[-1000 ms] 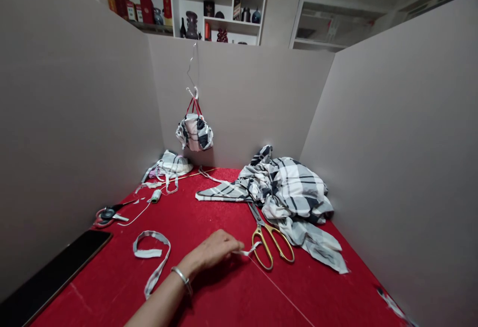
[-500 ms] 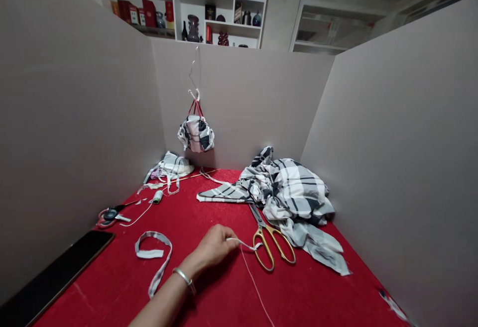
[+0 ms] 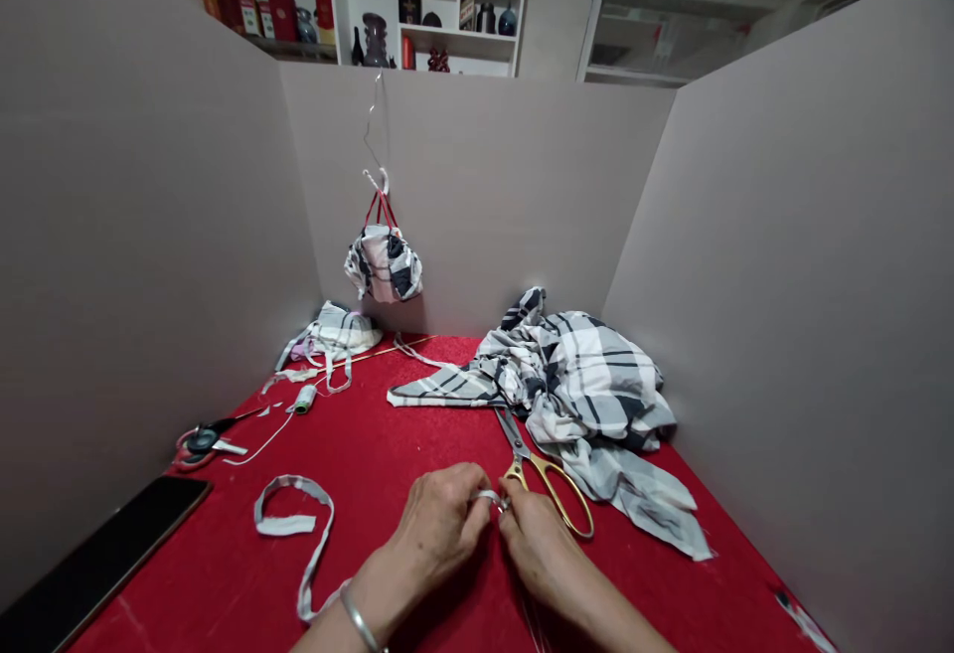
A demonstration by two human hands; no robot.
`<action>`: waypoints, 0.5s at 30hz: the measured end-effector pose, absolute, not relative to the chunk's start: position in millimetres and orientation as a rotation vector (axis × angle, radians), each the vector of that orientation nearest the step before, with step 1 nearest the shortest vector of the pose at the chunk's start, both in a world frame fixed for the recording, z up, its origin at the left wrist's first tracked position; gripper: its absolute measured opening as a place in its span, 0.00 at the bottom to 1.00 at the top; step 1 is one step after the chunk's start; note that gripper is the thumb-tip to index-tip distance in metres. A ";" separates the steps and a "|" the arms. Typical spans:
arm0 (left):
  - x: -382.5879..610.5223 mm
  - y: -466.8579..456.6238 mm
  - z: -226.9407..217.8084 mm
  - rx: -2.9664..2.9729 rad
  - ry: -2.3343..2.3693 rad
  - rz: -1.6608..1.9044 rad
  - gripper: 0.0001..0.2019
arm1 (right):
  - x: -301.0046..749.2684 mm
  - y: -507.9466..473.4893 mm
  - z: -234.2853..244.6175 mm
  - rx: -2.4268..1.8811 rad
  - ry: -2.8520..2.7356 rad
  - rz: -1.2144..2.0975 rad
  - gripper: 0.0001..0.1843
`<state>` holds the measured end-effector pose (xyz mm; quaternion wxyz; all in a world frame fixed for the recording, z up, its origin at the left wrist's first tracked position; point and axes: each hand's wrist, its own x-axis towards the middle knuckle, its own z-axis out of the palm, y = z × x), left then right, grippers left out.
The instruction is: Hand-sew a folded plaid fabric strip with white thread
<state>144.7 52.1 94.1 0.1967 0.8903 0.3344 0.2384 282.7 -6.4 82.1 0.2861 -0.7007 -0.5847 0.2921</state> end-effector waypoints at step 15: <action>146.0 57.4 85.6 2.031 0.933 0.332 0.21 | 282.6 8.1 59.7 -1.626 -1.148 1.078 0.16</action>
